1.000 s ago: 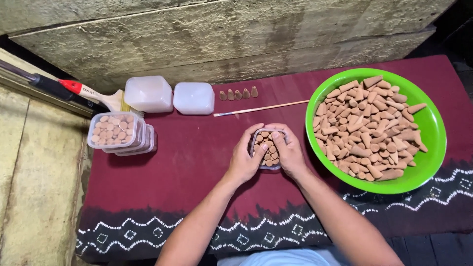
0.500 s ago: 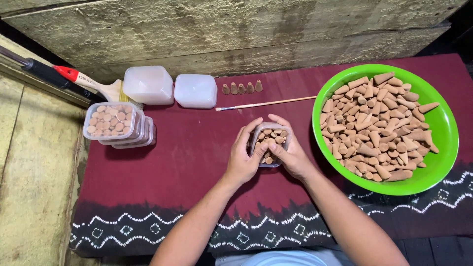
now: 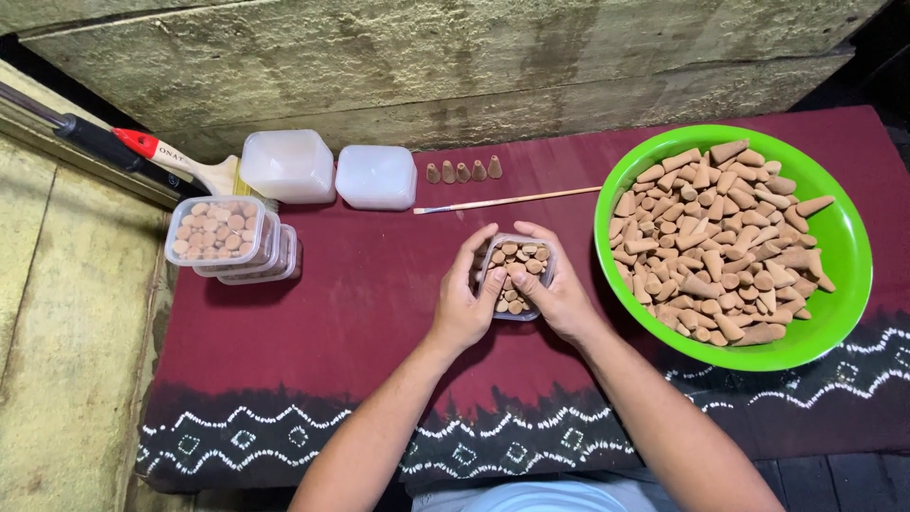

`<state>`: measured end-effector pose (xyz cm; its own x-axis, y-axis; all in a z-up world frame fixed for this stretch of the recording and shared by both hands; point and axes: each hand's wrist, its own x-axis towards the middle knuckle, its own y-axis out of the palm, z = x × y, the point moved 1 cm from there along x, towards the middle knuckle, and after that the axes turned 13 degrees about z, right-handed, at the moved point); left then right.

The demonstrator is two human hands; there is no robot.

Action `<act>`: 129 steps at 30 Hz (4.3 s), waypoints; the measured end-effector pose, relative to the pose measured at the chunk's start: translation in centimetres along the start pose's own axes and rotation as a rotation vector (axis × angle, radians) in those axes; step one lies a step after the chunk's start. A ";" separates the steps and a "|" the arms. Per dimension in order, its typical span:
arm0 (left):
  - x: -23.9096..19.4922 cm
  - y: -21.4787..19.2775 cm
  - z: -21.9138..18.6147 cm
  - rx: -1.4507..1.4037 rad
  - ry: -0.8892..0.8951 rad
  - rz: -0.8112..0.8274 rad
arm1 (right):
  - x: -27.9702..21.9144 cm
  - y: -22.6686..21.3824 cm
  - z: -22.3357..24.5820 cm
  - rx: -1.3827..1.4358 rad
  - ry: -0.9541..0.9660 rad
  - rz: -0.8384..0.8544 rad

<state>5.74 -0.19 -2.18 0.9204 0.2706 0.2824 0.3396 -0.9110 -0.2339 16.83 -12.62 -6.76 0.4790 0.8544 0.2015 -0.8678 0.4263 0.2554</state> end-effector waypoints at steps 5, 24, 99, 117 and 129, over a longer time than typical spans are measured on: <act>0.4 -0.7 0.5 0.058 -0.045 0.051 | -0.2 -1.4 -2.9 0.132 0.070 -0.068; 0.6 -2.2 2.3 0.011 -0.163 0.198 | 0.5 -0.5 -1.1 -0.003 0.103 -0.077; -0.3 -5.0 2.1 0.496 -0.238 -0.018 | 0.2 1.0 0.3 -0.743 0.127 -0.059; 7.9 -16.0 1.2 1.481 -0.300 0.295 | 0.6 0.0 -0.9 -0.675 0.035 -0.045; 14.1 -19.0 4.1 1.380 -0.646 0.627 | 0.3 0.0 -0.2 -0.638 0.026 -0.046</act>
<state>13.06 22.21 2.43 0.7755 0.3882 -0.4978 -0.5140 -0.0697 -0.8550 16.97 -12.34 -6.93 0.5209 0.8347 0.1788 -0.7587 0.5487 -0.3513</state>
